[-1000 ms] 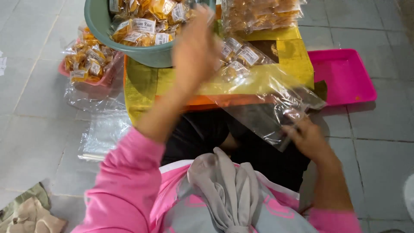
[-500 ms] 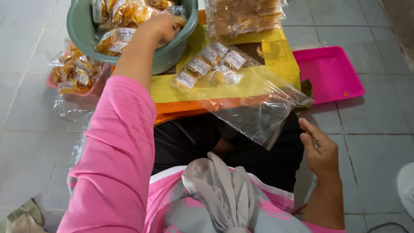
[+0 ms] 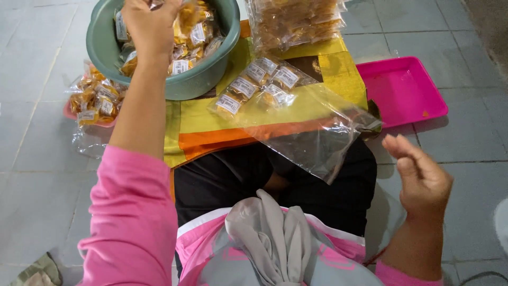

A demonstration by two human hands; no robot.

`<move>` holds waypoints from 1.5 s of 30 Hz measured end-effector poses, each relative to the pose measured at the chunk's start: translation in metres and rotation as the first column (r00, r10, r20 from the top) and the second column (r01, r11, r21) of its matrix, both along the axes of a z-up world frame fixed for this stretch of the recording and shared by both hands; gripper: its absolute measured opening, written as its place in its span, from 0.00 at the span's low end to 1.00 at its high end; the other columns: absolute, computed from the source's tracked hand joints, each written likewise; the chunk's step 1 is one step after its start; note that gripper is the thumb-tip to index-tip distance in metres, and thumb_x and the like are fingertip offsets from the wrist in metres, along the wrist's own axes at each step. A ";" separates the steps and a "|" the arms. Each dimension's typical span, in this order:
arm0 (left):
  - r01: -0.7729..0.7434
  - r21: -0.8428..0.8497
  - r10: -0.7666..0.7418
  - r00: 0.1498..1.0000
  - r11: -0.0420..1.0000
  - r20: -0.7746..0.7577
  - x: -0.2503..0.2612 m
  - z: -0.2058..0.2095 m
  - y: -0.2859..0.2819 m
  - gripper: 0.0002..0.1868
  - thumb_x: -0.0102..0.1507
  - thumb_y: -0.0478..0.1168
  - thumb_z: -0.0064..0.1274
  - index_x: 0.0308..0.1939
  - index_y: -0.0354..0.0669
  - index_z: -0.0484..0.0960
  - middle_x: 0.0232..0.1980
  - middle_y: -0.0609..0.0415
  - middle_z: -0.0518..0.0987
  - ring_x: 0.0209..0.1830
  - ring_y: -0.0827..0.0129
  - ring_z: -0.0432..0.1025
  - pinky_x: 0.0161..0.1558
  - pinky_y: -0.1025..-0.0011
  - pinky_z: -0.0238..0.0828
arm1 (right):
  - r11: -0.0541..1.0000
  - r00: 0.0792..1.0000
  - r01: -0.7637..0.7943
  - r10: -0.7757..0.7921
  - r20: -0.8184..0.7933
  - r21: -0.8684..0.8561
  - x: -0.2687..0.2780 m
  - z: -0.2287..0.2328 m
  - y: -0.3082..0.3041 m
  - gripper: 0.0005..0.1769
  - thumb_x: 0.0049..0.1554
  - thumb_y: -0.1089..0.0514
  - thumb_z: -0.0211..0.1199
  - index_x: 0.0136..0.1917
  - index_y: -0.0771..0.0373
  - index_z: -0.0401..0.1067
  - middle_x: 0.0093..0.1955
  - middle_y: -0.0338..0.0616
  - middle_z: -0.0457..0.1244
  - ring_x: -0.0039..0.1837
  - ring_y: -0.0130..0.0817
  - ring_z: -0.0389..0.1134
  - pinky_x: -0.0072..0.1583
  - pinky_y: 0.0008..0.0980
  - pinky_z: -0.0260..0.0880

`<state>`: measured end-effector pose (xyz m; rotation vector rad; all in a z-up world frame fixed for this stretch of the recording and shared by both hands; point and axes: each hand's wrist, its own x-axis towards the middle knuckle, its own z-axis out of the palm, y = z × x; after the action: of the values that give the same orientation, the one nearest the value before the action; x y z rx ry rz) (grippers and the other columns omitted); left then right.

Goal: Packaging small snack items into individual plastic sleeves and then organizing them into larger bags.

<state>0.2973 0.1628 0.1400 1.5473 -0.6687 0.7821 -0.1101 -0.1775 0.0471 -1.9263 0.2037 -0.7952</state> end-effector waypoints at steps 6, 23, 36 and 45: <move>0.052 0.043 -0.054 0.997 0.998 0.058 -0.107 0.032 -0.019 0.11 0.62 0.22 0.63 0.44 0.35 0.80 0.41 0.50 0.82 0.36 0.69 0.76 0.40 0.74 0.81 | 0.922 0.882 -0.378 0.329 0.336 0.090 0.039 0.060 0.044 0.21 0.69 0.65 0.47 0.73 0.77 0.59 0.64 0.64 0.65 0.66 0.49 0.71 0.71 0.41 0.78; 0.538 -0.373 -0.646 0.519 0.756 -0.560 -0.246 -0.052 -0.059 0.11 0.63 0.39 0.64 0.44 0.37 0.81 0.30 0.51 0.80 0.26 0.76 0.76 0.27 0.81 0.75 | 0.959 0.957 -0.267 0.251 0.149 0.098 0.088 0.062 0.125 0.07 0.64 0.65 0.64 0.43 0.70 0.77 0.40 0.47 0.67 0.40 0.26 0.62 0.45 0.29 0.70; 0.543 -0.325 -0.626 0.578 0.774 -0.524 -0.254 -0.046 -0.048 0.04 0.68 0.35 0.56 0.42 0.37 0.83 0.32 0.55 0.80 0.36 0.81 0.68 0.40 0.75 0.75 | 0.924 0.925 -0.343 0.302 0.229 0.170 0.091 0.062 0.132 0.07 0.58 0.70 0.69 0.50 0.76 0.77 0.36 0.48 0.64 0.34 0.21 0.62 0.39 0.23 0.70; 0.508 -0.263 -0.565 0.649 0.820 -0.509 -0.259 -0.029 -0.046 0.06 0.70 0.35 0.53 0.42 0.38 0.84 0.31 0.56 0.80 0.36 0.82 0.67 0.40 0.76 0.75 | 0.890 0.888 -0.428 0.384 0.252 0.155 0.091 0.059 0.124 0.08 0.57 0.73 0.66 0.51 0.76 0.78 0.38 0.54 0.65 0.35 0.31 0.67 0.38 0.29 0.72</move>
<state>0.0378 0.1166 0.1107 1.2857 -0.5764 -0.1203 -0.0187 -0.0538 0.1062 -1.5943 -0.2414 -0.6602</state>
